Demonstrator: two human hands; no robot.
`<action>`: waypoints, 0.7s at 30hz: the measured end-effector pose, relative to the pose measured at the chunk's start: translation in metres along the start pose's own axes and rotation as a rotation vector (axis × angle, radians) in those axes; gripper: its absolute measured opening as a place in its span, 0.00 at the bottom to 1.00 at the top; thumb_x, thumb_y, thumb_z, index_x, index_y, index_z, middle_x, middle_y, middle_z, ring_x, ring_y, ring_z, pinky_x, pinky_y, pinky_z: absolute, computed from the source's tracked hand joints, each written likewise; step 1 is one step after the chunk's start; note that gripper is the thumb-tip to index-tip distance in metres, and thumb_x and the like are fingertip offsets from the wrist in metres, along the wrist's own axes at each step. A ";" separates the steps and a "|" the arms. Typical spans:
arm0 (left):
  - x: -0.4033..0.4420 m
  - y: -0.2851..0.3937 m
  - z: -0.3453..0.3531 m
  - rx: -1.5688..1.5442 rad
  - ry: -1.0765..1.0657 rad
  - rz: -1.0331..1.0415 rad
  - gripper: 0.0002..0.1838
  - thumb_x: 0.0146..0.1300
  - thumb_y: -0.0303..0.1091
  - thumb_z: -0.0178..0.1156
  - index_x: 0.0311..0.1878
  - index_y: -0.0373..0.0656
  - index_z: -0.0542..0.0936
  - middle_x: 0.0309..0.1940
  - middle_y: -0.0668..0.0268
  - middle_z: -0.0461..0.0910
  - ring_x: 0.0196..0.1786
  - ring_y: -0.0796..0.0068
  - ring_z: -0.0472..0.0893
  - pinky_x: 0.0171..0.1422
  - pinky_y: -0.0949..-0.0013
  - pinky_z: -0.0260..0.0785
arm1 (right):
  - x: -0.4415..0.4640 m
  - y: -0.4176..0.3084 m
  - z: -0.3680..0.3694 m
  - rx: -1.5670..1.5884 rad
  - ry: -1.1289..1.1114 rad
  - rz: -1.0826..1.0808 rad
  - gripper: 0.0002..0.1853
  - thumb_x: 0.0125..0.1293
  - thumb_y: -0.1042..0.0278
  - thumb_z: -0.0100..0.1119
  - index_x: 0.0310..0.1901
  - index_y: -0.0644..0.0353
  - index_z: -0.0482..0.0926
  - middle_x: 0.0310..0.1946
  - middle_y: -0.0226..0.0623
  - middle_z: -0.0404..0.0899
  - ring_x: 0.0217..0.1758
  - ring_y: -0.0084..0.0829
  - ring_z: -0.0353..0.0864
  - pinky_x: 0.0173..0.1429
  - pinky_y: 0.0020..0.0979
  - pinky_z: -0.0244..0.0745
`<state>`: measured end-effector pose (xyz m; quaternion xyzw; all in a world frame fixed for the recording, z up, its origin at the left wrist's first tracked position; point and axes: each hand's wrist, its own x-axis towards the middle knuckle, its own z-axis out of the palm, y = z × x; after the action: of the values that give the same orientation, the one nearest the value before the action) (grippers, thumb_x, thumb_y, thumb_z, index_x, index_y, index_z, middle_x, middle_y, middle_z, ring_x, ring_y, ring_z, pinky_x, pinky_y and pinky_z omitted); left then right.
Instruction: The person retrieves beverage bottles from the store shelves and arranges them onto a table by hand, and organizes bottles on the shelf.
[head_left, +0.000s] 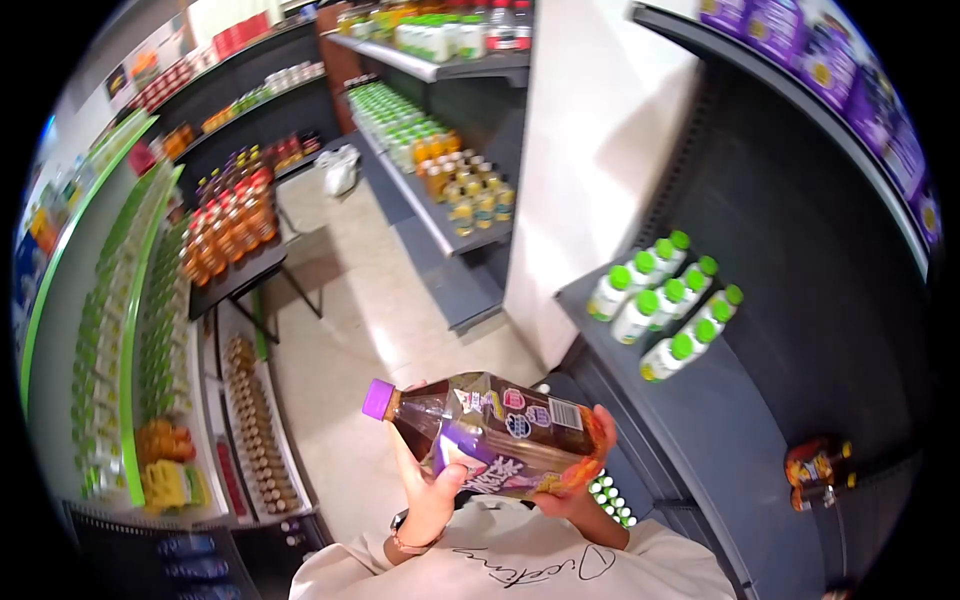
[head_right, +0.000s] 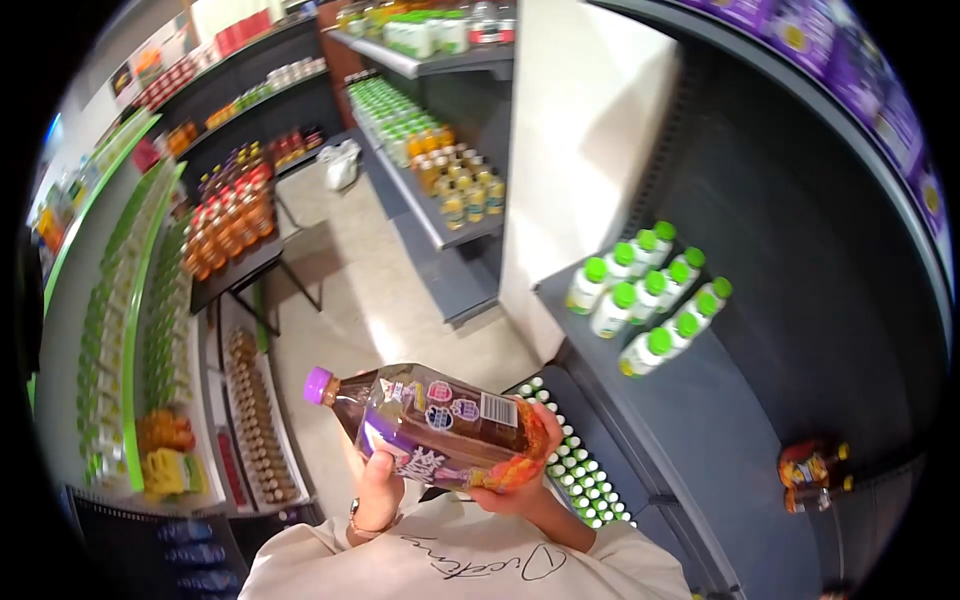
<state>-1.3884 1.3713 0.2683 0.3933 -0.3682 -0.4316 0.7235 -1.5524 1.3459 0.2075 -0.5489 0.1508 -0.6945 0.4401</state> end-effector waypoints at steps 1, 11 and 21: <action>0.003 0.000 -0.016 -0.004 0.001 0.047 0.60 0.51 0.58 0.74 0.75 0.33 0.51 0.64 0.56 0.67 0.67 0.64 0.69 0.73 0.61 0.59 | 0.001 0.011 0.017 0.054 0.052 -0.021 0.67 0.43 0.56 0.82 0.75 0.59 0.38 0.69 0.52 0.61 0.70 0.44 0.67 0.74 0.44 0.64; 0.040 -0.010 -0.113 -0.065 0.145 0.168 0.59 0.43 0.69 0.74 0.71 0.41 0.61 0.66 0.37 0.67 0.66 0.49 0.73 0.71 0.49 0.66 | 0.037 0.075 0.090 0.285 -0.028 0.383 0.53 0.59 0.39 0.67 0.73 0.65 0.50 0.65 0.44 0.67 0.68 0.33 0.68 0.72 0.35 0.62; 0.169 -0.035 -0.218 0.040 0.062 -0.108 0.45 0.60 0.63 0.65 0.69 0.36 0.67 0.69 0.38 0.65 0.69 0.51 0.72 0.71 0.53 0.66 | 0.097 0.234 0.117 0.177 -0.108 0.804 0.42 0.73 0.32 0.37 0.71 0.64 0.57 0.66 0.41 0.66 0.70 0.33 0.64 0.75 0.35 0.55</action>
<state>-1.1503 1.2603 0.1784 0.4402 -0.3325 -0.4502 0.7021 -1.3444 1.1700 0.1474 -0.4420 0.2696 -0.4480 0.7289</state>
